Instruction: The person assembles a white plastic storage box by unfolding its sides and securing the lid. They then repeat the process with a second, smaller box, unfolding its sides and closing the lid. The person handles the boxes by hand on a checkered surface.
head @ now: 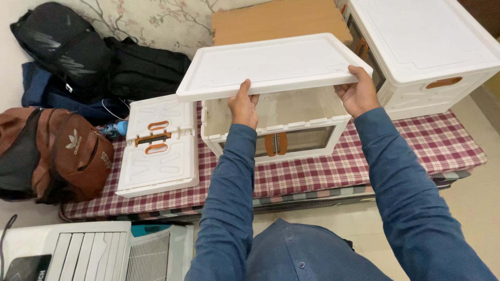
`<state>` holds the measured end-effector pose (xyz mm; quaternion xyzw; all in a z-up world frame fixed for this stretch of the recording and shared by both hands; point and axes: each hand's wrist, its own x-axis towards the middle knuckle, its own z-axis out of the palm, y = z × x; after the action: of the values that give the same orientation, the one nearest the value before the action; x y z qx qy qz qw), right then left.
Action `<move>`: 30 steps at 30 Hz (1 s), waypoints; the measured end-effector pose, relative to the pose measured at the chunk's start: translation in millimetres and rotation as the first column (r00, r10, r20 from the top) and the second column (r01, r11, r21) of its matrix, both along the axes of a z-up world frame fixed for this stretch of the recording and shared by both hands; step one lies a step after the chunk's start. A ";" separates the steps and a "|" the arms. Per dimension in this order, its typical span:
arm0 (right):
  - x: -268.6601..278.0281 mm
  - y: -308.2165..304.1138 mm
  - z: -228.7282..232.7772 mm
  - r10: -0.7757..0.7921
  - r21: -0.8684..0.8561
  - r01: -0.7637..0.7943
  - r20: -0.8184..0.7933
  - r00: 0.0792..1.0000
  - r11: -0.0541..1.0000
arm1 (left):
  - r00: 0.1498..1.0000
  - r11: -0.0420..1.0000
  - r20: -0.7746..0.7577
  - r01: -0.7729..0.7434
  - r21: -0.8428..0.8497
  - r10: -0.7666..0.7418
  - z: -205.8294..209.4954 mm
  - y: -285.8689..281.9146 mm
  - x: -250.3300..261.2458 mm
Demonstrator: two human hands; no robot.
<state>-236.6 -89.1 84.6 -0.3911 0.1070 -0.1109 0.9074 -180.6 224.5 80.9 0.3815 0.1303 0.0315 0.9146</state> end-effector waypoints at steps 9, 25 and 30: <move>-13.3 0.2 -47.9 -0.076 -0.036 0.076 0.005 0.997 0.996 | 0.999 0.996 -0.048 -0.003 -0.091 -0.002 -53.1 -8.4 -6.7; -50.9 -3.5 -74.6 -0.529 -0.949 0.021 -0.156 0.834 0.313 | 0.932 0.995 -0.361 0.047 0.092 -0.011 -93.0 1.5 -41.9; -53.5 -5.4 -82.0 -0.537 -0.964 -0.039 -0.180 0.824 0.264 | 0.939 0.982 -0.340 0.105 0.160 -0.045 -95.4 10.5 -55.3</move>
<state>-290.1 -94.5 2.6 -0.8351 0.3042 -0.1992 0.4128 -235.9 234.9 -14.5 0.4650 0.2661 -0.0574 0.8424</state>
